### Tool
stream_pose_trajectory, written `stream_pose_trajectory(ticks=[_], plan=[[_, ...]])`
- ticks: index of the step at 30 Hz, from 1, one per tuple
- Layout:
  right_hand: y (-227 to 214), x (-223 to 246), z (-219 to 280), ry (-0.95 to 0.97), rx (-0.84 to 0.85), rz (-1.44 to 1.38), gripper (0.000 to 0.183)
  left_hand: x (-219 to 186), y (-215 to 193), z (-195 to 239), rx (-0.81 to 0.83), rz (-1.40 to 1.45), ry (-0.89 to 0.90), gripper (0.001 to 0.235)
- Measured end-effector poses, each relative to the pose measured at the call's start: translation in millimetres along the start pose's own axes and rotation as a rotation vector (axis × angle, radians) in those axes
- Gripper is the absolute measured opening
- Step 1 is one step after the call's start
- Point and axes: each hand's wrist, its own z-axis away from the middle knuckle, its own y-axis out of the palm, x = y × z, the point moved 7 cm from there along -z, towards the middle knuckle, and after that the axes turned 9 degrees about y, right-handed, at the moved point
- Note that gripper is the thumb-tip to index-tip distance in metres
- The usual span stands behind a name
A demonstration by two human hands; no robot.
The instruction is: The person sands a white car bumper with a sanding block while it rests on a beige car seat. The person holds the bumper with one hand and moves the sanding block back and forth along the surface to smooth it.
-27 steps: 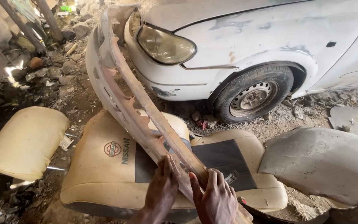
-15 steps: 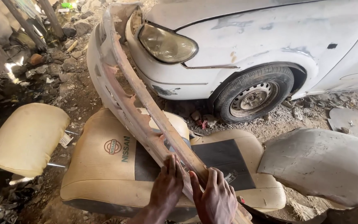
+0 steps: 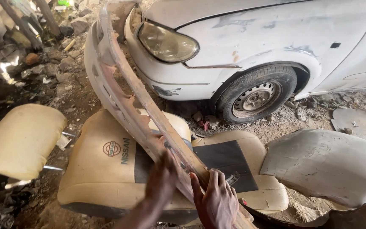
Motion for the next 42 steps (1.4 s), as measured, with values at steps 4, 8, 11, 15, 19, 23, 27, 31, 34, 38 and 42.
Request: stream_pose_trajectory(ticks=[4, 8, 11, 15, 19, 23, 27, 31, 34, 38, 42], plan=[[2.8, -3.6, 1.2, 0.019, 0.023, 0.022, 0.057, 46.3, 6.3, -40.3, -0.218, -1.2, 0.679, 0.071], [3.1, -3.1, 0.0, 0.009, 0.034, 0.025, 0.056, 72.3, 70.9, 3.8, -0.028, -1.314, 0.723, 0.068], [3.3, -2.4, -3.8, 0.013, 0.032, 0.027, 0.055, 65.8, 73.0, -0.9, -0.068, -1.199, 0.8, 0.074], [4.3, -2.0, 1.4, 0.003, 0.012, 0.071, 0.057, 73.8, 32.0, -51.3, -0.111, -1.38, 0.662, 0.08], [3.3, -2.7, -0.9, 0.019, 0.017, 0.054, 0.057, 64.9, 60.1, -14.6, -0.094, -1.178, 0.658, 0.069], [7.3, -4.8, -2.8, 0.037, 0.05, 0.057, 0.054, 69.3, 88.2, 1.3, -0.08, -1.18, 0.844, 0.065], [7.8, -4.2, 0.7, 0.052, 0.077, 0.076, 0.057, 68.9, 59.5, -40.0, -0.113, -1.139, 0.728, 0.066], [3.2, -3.6, -0.2, 0.065, 0.082, 0.07, 0.057, 67.2, 81.3, -18.2, -0.032, -1.199, 0.623, 0.052], [12.7, -7.3, -2.1, 0.106, 0.179, 0.101, 0.064, 62.1, 94.1, 5.5, -0.128, -1.157, 0.776, 0.063], [11.6, -5.7, 1.6, 0.126, 0.159, 0.09, 0.061, 57.2, 63.0, -26.7, -0.103, -1.187, 0.683, 0.058], [9.0, -4.0, 5.3, 0.061, -0.028, 0.138, 0.06, 61.0, 69.0, -28.0, -0.047, -1.223, 0.63, 0.036]])
